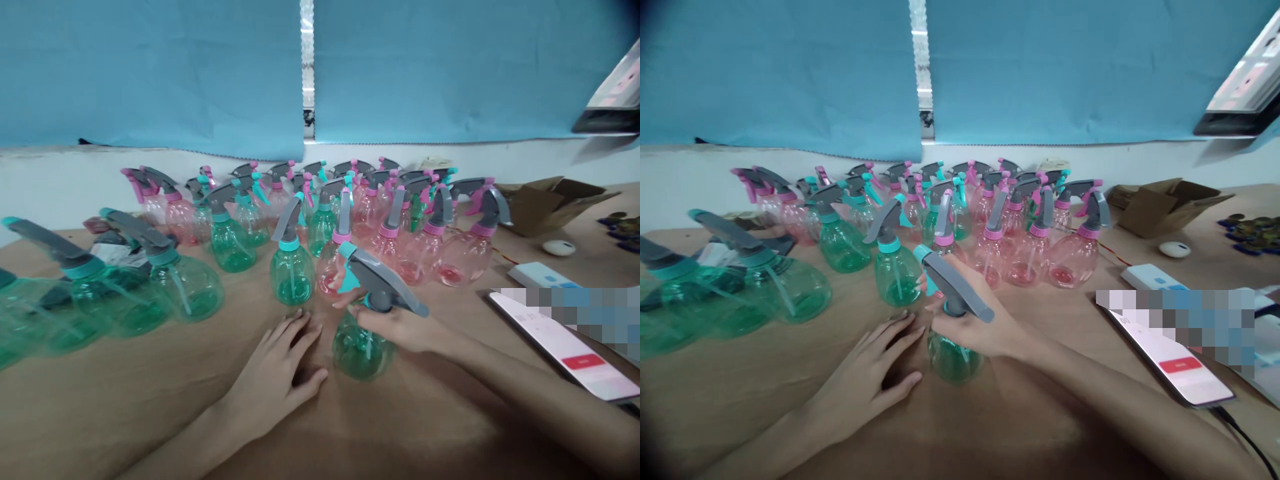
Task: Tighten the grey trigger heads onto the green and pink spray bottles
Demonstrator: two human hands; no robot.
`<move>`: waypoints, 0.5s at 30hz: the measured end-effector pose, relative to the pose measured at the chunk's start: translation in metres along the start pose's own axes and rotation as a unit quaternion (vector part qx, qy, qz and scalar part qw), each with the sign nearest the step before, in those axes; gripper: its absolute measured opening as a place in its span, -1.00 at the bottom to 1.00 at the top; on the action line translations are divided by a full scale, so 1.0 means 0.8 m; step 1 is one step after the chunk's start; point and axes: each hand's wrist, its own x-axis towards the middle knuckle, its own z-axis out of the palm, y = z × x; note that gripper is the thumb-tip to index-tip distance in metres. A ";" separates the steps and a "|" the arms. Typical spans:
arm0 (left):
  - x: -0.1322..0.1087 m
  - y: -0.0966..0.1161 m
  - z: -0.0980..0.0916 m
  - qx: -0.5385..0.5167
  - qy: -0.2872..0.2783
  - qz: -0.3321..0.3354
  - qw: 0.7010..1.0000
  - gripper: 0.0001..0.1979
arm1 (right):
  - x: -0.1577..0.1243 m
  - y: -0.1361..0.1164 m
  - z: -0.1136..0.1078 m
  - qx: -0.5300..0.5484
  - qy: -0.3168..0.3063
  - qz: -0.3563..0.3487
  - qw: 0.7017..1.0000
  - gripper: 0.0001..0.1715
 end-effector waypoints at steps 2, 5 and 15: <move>0.000 0.000 0.000 0.000 0.000 0.000 1.000 -0.47 | 0.000 -0.004 0.000 0.030 -0.002 0.010 1.000 -0.75; 0.000 -0.001 0.000 0.001 -0.004 0.000 1.000 -0.46 | 0.000 -0.008 -0.001 0.056 -0.009 0.017 0.998 -0.77; -0.001 -0.002 0.002 0.001 0.007 0.007 1.000 -0.47 | 0.001 0.006 0.001 0.061 -0.033 0.015 0.997 -0.68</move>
